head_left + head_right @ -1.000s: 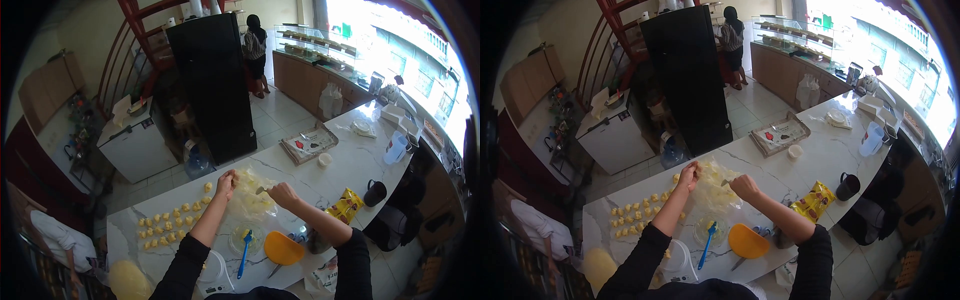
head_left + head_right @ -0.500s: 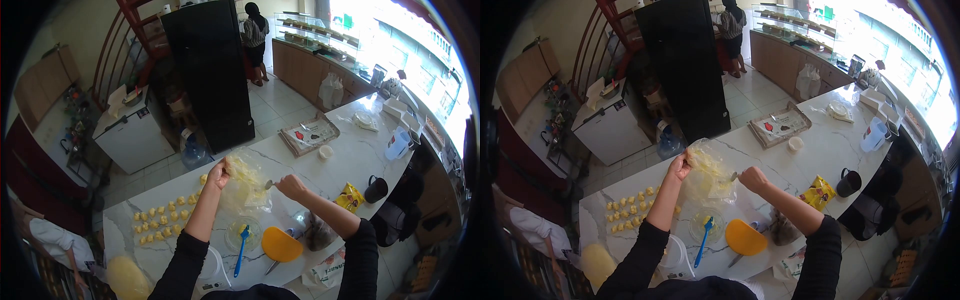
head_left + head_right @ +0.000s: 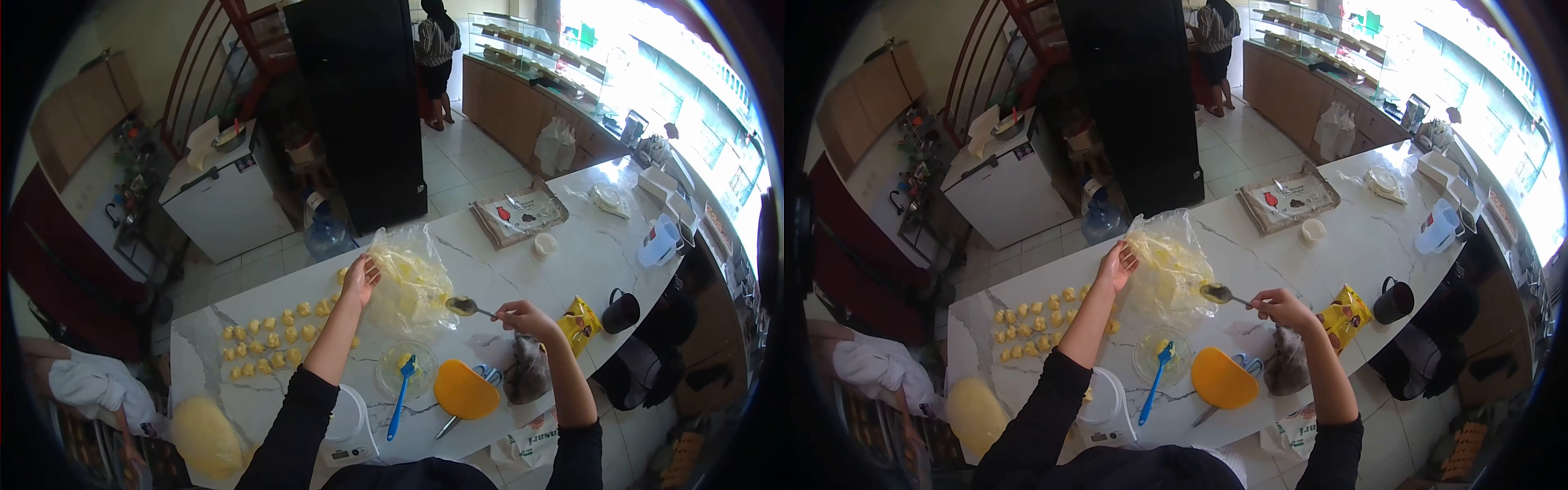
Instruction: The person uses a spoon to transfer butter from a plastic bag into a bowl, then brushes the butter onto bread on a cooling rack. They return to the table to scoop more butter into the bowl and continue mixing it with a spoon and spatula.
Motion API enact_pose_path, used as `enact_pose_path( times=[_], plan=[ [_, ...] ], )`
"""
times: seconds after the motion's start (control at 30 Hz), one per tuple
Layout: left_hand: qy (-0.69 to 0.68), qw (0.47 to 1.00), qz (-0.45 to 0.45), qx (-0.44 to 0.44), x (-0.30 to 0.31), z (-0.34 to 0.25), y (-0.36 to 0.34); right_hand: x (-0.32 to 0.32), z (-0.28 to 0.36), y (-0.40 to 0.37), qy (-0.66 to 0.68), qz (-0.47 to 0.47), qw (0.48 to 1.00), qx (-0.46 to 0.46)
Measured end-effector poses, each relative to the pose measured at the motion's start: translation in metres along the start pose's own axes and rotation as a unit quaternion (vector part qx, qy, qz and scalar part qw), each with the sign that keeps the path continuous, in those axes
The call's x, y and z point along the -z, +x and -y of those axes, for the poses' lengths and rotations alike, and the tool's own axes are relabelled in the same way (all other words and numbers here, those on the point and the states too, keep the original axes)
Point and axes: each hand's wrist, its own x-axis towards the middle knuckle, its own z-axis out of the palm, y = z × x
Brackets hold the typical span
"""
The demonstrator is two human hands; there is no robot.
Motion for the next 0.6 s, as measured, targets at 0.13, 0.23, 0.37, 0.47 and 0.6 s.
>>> enact_pose_path(
  times=[0.13, 0.23, 0.37, 0.47, 0.6],
  plan=[
    [0.032, 0.999, -0.022, -0.022, 0.006, 0.008, -0.018, -0.014, -0.009, 0.011, -0.118, -0.179, 0.975, 0.064],
    [0.094, 0.992, -0.049, -0.073, 0.009, 0.031, -0.024, -0.035, -0.025, 0.034, -0.197, -0.244, 0.947, 0.071],
    [0.152, 0.986, 0.029, -0.058, 0.012, 0.067, -0.014, -0.062, -0.023, 0.05, -0.302, -0.33, 0.893, 0.046],
    [0.245, 0.969, 0.011, -0.032, 0.006, 0.072, -0.007, -0.075, -0.022, 0.061, -0.318, -0.38, 0.868, 0.03],
    [0.356, 0.93, 0.081, 0.04, -0.009, 0.065, -0.014, -0.08, -0.016, 0.06, -0.355, -0.375, 0.856, 0.031]
  ],
)
